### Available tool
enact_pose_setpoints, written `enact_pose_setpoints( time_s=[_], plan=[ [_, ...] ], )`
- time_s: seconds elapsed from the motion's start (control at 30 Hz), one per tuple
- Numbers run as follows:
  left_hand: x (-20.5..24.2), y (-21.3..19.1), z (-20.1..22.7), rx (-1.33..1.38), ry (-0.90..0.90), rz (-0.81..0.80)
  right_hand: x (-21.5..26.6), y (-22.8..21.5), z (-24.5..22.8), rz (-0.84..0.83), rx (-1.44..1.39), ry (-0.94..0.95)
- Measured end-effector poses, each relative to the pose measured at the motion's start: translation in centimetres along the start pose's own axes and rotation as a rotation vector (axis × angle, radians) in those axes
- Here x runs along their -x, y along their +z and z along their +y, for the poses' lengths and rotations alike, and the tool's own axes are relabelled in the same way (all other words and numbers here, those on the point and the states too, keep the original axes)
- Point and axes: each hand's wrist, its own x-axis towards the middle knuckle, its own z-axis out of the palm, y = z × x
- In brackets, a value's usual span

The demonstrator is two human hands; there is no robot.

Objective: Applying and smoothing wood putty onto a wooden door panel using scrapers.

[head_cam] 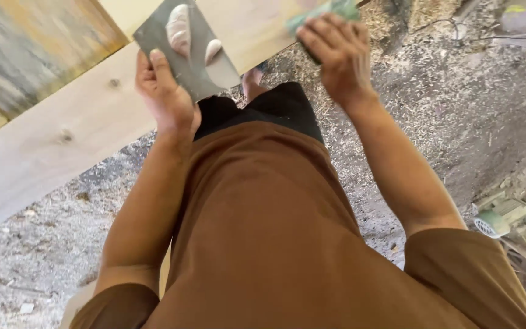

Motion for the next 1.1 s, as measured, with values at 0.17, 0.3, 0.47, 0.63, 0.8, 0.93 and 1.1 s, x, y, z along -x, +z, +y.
enact_pose_setpoints(
  time_s=[0.17,0.3,0.47,0.63,0.8,0.93,1.1],
  plan=[
    [0.9,0.1,-0.1,0.018,-0.012,-0.057,2.0,-0.1,1.7,0.074,0.051,0.021],
    [0.7,-0.4,0.9,0.011,0.018,-0.043,4.4,0.0,4.7,0.064,0.149,-0.054],
    [0.3,-0.9,0.5,-0.031,0.039,-0.021,3.1,-1.5,7.2,0.039,0.091,-0.130],
    [1.4,0.0,0.8,-0.072,-0.024,-0.037,-0.7,2.2,3.9,-0.099,0.071,0.407],
    [1.1,-0.7,0.6,-0.048,0.000,-0.043,-2.0,-0.7,-4.3,-0.099,0.027,0.128],
    [0.6,0.5,0.0,0.048,-0.024,-0.017,-2.0,-6.1,-7.1,0.001,-0.376,0.153],
    [2.7,2.3,0.1,0.178,-0.118,-0.012,-0.6,-7.8,-12.2,0.325,-0.656,-0.157]
  ],
)
